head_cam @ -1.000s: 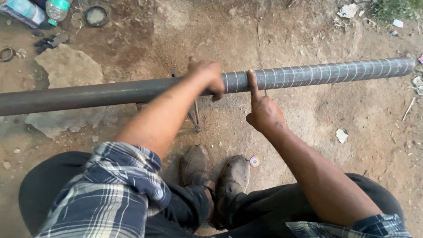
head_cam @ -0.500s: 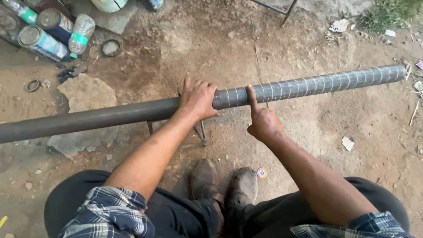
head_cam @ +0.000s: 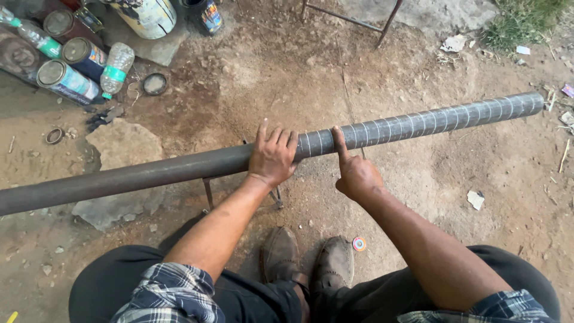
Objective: The person marks a long metal pipe with white lines using a small tool. They hold the pipe with one hand and use the other to draw lines along its length, occasionally pointing at the marks.
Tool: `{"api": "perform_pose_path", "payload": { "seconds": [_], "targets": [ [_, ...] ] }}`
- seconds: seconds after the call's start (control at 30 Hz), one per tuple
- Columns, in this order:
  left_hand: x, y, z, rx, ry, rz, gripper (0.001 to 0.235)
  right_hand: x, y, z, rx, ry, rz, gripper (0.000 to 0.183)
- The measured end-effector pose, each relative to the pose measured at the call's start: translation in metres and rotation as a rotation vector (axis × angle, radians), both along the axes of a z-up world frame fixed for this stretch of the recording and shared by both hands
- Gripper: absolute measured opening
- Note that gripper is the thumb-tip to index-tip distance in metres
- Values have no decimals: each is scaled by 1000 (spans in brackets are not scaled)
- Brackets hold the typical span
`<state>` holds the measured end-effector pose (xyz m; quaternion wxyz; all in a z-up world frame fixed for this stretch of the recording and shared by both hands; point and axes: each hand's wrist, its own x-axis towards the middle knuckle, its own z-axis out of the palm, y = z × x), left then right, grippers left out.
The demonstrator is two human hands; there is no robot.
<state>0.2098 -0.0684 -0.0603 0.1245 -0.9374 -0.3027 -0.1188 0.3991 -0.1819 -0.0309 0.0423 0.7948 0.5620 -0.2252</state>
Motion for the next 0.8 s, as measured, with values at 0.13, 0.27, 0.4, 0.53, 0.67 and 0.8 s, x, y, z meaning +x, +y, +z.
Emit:
{"api": "perform_pose_path", "payload": {
  "seconds": [0.13, 0.27, 0.4, 0.53, 0.67, 0.8],
  "targets": [
    [30, 6, 9, -154, 288, 179, 57, -2, 0, 0, -5, -7, -5, 126],
    [51, 29, 24, -520, 412, 204, 37, -3, 2, 4, -44, -2, -22, 126],
    [52, 49, 42, -961, 362, 255, 52, -5, 2, 9, -69, -4, -16, 128],
    [53, 50, 51, -970, 347, 231, 54, -4, -1, 11, -37, 5, -16, 129],
    [50, 27, 42, -596, 392, 254, 56, -3, 0, 11, -51, 8, -27, 130],
    [38, 3, 19, -62, 215, 177, 65, -4, 1, 7, -41, 9, -22, 132]
  ]
}}
